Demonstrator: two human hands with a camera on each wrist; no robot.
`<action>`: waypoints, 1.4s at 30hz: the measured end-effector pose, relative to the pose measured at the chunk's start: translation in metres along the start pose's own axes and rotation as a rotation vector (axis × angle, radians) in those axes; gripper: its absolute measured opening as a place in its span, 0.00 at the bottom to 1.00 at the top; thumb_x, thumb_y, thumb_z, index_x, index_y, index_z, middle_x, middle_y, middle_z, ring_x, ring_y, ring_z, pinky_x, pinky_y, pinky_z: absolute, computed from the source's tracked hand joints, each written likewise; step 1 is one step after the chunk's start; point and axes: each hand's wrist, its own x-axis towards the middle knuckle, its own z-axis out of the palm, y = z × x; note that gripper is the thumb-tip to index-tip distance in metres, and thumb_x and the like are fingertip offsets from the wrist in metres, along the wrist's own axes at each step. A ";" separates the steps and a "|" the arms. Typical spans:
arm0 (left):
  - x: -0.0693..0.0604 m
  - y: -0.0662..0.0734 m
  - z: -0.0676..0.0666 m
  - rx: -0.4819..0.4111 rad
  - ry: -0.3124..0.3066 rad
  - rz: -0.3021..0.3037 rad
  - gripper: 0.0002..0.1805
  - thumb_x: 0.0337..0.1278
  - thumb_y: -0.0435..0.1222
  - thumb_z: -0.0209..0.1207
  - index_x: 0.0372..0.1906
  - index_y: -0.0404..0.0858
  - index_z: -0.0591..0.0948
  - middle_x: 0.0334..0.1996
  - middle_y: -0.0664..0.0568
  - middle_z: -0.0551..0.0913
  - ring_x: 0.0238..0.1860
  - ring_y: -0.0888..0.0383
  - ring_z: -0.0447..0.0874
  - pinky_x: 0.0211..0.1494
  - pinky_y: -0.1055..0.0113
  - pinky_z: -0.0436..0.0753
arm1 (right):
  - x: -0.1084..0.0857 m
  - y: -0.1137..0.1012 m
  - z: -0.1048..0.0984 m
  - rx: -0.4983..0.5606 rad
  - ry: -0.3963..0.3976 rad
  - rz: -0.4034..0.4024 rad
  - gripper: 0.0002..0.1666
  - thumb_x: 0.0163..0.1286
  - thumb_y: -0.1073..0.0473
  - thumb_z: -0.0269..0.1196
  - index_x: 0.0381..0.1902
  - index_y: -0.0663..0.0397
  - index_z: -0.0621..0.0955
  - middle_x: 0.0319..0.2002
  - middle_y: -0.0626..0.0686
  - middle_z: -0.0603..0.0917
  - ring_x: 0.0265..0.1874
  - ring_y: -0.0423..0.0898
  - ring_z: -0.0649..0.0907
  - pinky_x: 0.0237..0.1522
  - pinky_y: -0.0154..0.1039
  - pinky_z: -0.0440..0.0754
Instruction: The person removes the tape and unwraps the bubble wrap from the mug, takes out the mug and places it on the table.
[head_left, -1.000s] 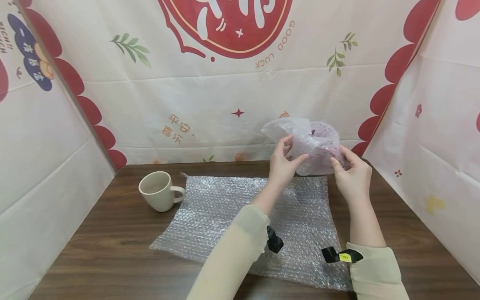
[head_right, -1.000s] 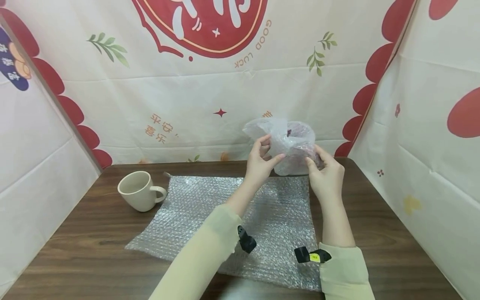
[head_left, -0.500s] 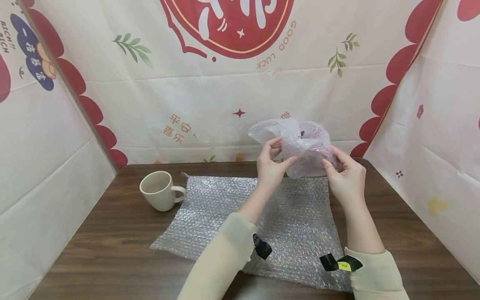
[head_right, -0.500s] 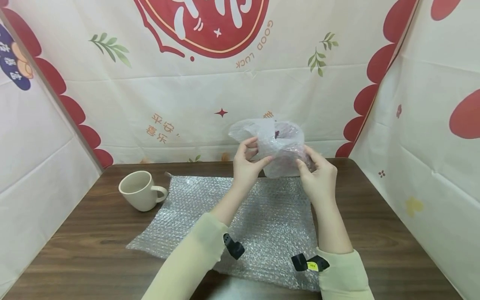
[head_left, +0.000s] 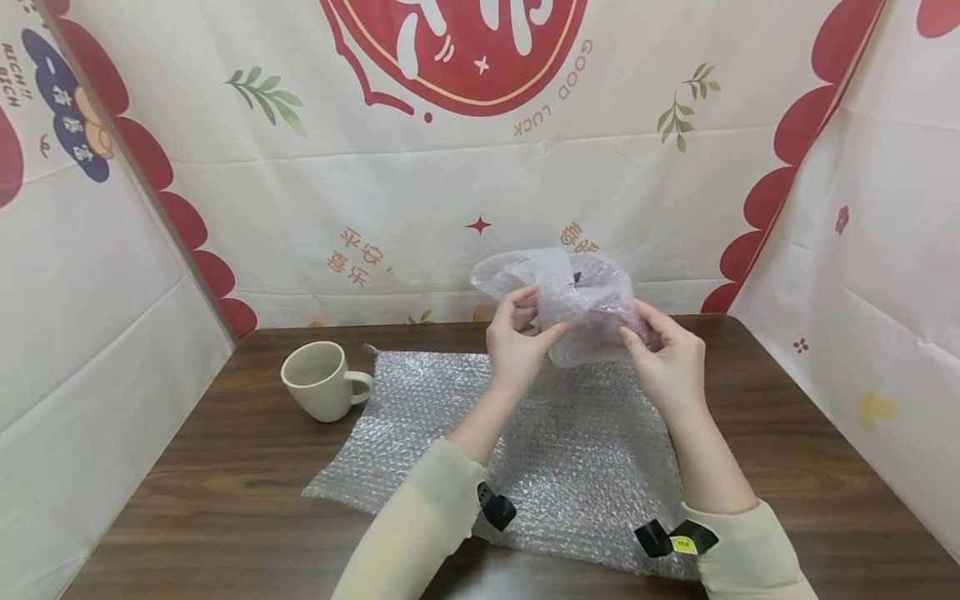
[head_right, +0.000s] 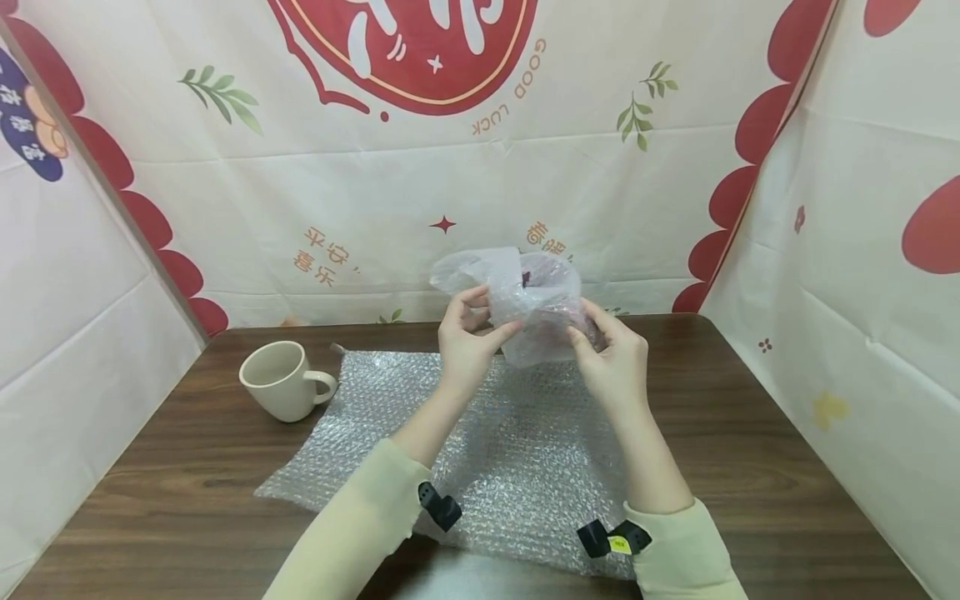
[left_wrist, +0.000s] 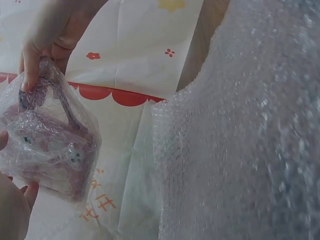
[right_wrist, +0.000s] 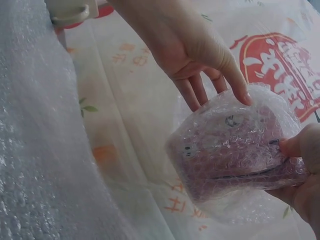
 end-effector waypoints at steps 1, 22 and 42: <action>0.000 0.001 -0.002 0.007 -0.001 -0.004 0.32 0.37 0.29 0.75 0.54 0.39 0.76 0.46 0.50 0.79 0.44 0.55 0.83 0.42 0.62 0.83 | -0.001 -0.001 0.001 0.005 -0.006 -0.002 0.21 0.56 0.75 0.68 0.50 0.68 0.82 0.44 0.64 0.84 0.29 0.30 0.75 0.29 0.18 0.70; -0.021 0.004 -0.043 0.153 -0.064 -0.137 0.29 0.35 0.29 0.76 0.46 0.36 0.73 0.42 0.48 0.79 0.41 0.55 0.84 0.41 0.64 0.83 | -0.024 0.000 0.017 0.051 -0.143 -0.020 0.21 0.53 0.76 0.69 0.47 0.68 0.83 0.36 0.61 0.86 0.23 0.35 0.76 0.24 0.22 0.71; -0.036 -0.003 -0.071 0.286 -0.137 -0.177 0.29 0.35 0.32 0.77 0.41 0.37 0.71 0.40 0.46 0.77 0.41 0.50 0.84 0.39 0.69 0.83 | -0.041 0.008 0.028 0.112 -0.344 0.093 0.21 0.57 0.70 0.70 0.50 0.65 0.82 0.40 0.59 0.85 0.24 0.39 0.76 0.23 0.27 0.76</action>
